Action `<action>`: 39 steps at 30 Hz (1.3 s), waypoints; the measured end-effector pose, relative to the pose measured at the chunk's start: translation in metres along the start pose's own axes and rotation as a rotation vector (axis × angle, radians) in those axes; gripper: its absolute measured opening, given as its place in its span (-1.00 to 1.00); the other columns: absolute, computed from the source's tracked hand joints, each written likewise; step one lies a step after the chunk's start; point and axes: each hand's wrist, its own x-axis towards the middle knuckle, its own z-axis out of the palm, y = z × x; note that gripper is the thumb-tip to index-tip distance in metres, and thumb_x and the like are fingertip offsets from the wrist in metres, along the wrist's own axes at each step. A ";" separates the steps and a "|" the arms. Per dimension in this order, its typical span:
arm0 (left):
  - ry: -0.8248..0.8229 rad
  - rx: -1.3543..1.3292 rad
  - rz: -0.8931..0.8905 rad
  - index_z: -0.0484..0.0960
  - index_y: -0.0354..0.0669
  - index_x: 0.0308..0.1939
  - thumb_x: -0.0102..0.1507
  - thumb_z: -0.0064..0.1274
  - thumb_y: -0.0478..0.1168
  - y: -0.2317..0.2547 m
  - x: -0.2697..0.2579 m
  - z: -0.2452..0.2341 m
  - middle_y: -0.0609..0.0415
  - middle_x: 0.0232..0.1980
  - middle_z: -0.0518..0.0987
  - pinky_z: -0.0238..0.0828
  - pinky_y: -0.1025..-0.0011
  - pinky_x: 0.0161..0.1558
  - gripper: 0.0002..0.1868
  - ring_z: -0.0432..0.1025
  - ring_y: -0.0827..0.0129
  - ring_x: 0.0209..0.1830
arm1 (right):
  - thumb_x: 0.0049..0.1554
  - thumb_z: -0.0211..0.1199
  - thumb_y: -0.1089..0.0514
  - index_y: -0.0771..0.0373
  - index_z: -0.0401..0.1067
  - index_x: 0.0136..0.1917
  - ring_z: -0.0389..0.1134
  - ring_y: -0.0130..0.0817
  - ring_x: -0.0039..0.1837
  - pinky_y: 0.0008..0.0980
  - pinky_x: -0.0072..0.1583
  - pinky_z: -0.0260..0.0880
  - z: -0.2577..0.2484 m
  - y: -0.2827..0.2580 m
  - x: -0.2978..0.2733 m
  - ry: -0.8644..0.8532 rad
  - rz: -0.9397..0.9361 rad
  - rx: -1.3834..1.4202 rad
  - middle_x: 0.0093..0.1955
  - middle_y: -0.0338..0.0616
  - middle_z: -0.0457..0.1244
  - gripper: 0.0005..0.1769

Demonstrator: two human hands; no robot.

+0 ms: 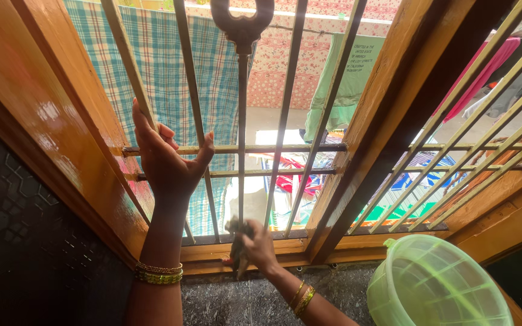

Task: The person wipes the metal bars of a window grille using a cloth. They systematically clean the vertical and horizontal bars, moving from the lower section upward while holding the grille with the other hand.

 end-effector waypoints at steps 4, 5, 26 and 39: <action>0.026 -0.020 0.031 -0.24 -0.32 0.64 0.26 0.38 0.02 0.001 0.000 0.001 -0.11 0.19 0.34 0.45 0.51 -0.16 0.22 0.32 0.41 -0.09 | 0.19 0.04 0.31 0.30 0.41 0.25 0.48 -0.34 -0.19 -0.41 -0.25 0.60 -0.041 -0.143 -0.004 -0.001 0.038 0.360 0.07 0.01 0.39 -0.64; 0.021 -0.019 0.028 -0.24 -0.33 0.63 0.26 0.38 0.01 0.000 -0.001 0.001 -0.10 0.16 0.34 0.44 0.50 -0.15 0.21 0.32 0.42 -0.12 | 0.16 0.02 0.32 0.31 0.43 0.22 0.47 -0.35 -0.25 -0.40 -0.29 0.56 -0.052 -0.168 -0.002 -0.011 0.000 0.402 0.07 -0.03 0.40 -0.63; 0.024 -0.009 0.048 -0.24 -0.32 0.61 0.26 0.42 0.03 -0.006 -0.006 0.006 -0.12 0.20 0.36 0.46 0.53 -0.15 0.23 0.34 0.43 -0.10 | 0.24 0.17 0.25 0.25 0.47 0.13 0.43 -0.27 -0.23 -0.32 -0.22 0.54 -0.024 -0.059 -0.017 -0.002 -0.022 -0.360 -0.03 -0.02 0.39 -0.81; 0.021 -0.009 0.027 -0.25 -0.31 0.61 0.28 0.42 0.03 -0.013 -0.006 0.011 -0.06 0.09 0.35 0.44 0.53 -0.14 0.23 0.32 0.46 -0.15 | 0.29 0.17 0.26 0.34 0.19 0.52 0.31 0.03 0.29 -0.21 0.18 0.53 -0.090 -0.204 -0.032 0.830 -0.832 -0.532 0.40 0.11 0.12 -0.44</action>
